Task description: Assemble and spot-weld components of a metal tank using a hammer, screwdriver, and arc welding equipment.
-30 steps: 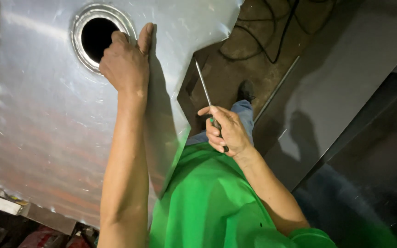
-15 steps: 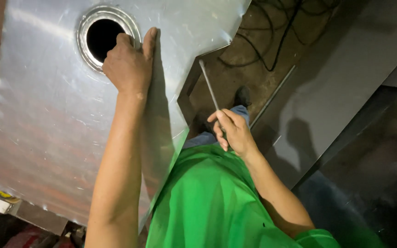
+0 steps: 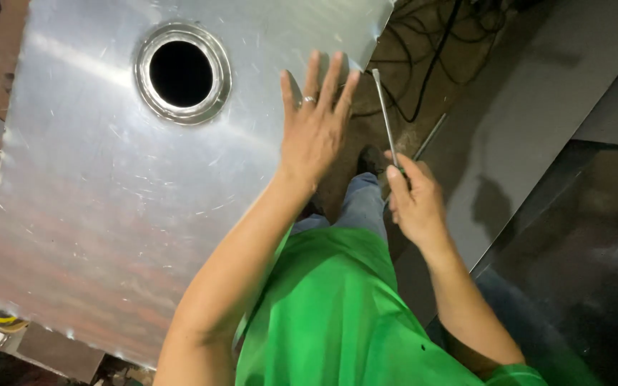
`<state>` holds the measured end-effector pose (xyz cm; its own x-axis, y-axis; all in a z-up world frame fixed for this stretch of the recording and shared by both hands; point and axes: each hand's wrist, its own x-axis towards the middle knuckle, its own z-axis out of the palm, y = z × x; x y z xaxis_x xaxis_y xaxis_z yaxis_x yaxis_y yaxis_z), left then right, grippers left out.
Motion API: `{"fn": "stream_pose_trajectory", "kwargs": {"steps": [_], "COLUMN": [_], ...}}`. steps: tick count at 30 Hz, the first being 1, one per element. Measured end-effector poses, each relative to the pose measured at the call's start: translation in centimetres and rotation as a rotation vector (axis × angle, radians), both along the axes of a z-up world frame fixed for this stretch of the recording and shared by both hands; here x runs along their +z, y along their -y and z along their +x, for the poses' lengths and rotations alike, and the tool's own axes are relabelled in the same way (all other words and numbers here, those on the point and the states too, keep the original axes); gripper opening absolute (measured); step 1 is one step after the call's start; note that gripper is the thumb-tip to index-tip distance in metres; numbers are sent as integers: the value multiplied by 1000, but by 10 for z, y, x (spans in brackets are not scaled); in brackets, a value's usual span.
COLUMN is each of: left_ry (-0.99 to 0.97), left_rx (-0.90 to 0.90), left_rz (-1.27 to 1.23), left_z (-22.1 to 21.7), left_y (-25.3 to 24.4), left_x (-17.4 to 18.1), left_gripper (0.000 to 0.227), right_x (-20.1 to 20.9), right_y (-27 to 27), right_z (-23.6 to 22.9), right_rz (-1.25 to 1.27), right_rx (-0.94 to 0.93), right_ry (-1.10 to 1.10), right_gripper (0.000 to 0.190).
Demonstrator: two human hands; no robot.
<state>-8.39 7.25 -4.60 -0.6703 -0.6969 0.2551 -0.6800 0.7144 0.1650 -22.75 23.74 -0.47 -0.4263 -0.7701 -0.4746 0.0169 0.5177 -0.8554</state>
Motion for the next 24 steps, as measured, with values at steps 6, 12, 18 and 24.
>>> {"fn": "stream_pose_trajectory", "kwargs": {"steps": [6, 12, 18, 24], "left_ry": [97, -95, -142, -146], "left_rx": [-21, 130, 202, 205], "left_rz": [-12, 104, 143, 153], "left_z": [12, 57, 74, 73], "left_y": [-5, 9, 11, 12], "left_x": [-3, 11, 9, 7], "left_gripper": [70, 83, 93, 92], "right_x": [37, 91, 110, 138], "right_y": [6, 25, 49, 71], "right_z": [-24, -30, -22, -12], "right_rz": [-270, -153, -173, -155], "right_rx": [236, 476, 669, 789], "right_ry": [-598, -717, -915, -1053], "right_gripper": [35, 32, 28, 25]}}
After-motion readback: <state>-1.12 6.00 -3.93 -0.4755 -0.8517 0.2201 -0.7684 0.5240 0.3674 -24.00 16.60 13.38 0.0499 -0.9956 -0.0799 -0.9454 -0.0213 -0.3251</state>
